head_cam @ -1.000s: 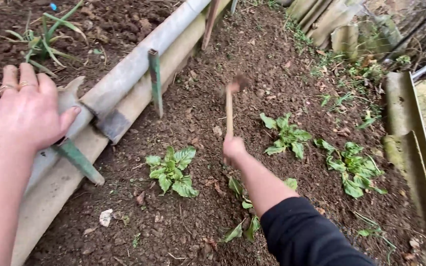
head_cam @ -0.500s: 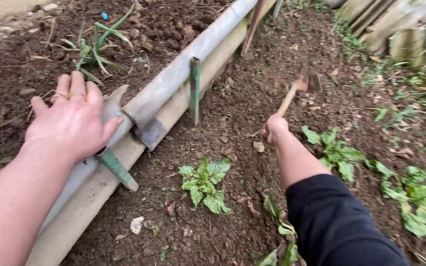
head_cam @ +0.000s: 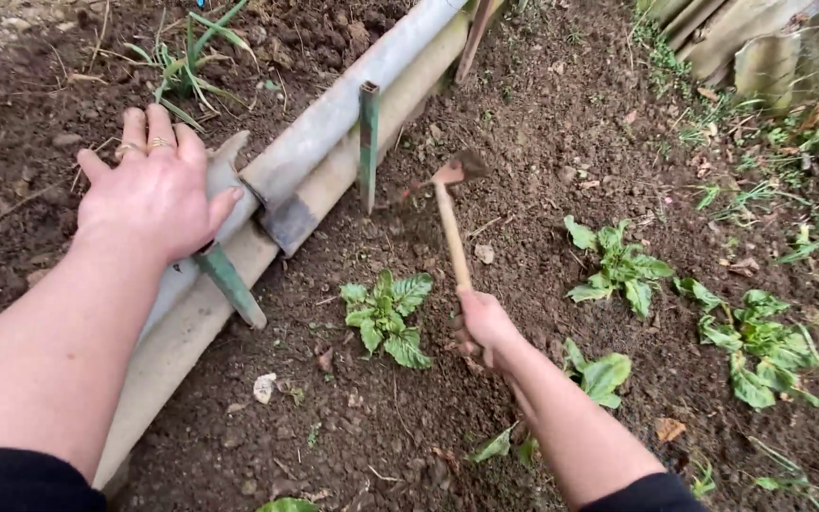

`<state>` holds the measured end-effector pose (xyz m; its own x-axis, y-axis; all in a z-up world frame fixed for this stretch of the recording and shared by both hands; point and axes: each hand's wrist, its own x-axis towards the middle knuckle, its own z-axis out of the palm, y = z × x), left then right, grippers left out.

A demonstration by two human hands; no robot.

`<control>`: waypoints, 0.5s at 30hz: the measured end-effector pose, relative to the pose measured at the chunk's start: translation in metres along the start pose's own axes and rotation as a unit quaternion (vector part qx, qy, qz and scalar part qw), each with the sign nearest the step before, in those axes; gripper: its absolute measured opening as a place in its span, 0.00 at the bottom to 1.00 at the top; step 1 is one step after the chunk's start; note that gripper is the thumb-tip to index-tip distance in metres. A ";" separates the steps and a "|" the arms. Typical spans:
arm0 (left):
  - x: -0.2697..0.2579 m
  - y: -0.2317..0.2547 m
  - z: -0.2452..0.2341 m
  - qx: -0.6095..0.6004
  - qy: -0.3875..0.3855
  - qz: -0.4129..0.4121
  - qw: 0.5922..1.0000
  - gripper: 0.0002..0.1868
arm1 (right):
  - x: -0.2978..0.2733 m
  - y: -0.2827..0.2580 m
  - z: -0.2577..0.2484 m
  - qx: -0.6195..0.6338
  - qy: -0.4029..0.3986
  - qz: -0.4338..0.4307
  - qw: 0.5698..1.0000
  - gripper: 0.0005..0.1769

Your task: Weeding and hoeing soil around plants in a garden bed using a hand hoe.

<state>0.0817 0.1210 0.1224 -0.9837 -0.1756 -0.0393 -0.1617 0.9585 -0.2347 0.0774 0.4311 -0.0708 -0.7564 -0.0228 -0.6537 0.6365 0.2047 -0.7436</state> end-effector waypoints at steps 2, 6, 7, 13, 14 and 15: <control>0.002 -0.002 0.003 0.010 0.015 0.005 1.000 0.47 | 0.005 0.012 0.000 0.034 0.072 -0.037 0.996 0.18; 0.000 0.001 0.002 0.003 -0.001 0.000 1.000 0.46 | 0.018 0.033 -0.003 -0.036 0.081 0.040 0.995 0.24; 0.000 0.001 0.004 0.009 0.005 0.002 1.000 0.46 | 0.001 0.031 -0.012 -0.033 0.053 0.015 0.998 0.21; 0.014 -0.010 0.020 0.009 0.065 0.012 0.998 0.47 | 0.019 0.106 -0.044 -0.206 0.116 -0.100 0.967 0.26; 0.023 -0.009 0.026 -0.012 0.096 0.017 0.995 0.47 | 0.024 0.120 -0.052 -0.243 0.109 -0.072 0.961 0.29; 0.075 -0.037 0.088 -0.013 0.096 0.032 0.995 0.47 | 0.012 0.123 -0.049 -0.235 0.119 -0.064 0.963 0.29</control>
<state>0.0206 0.0530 0.0424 -0.9885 -0.0704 0.1342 -0.0980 0.9724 -0.2116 0.1388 0.5043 -0.1631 -0.8724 0.1356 -0.4696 0.4397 0.6371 -0.6330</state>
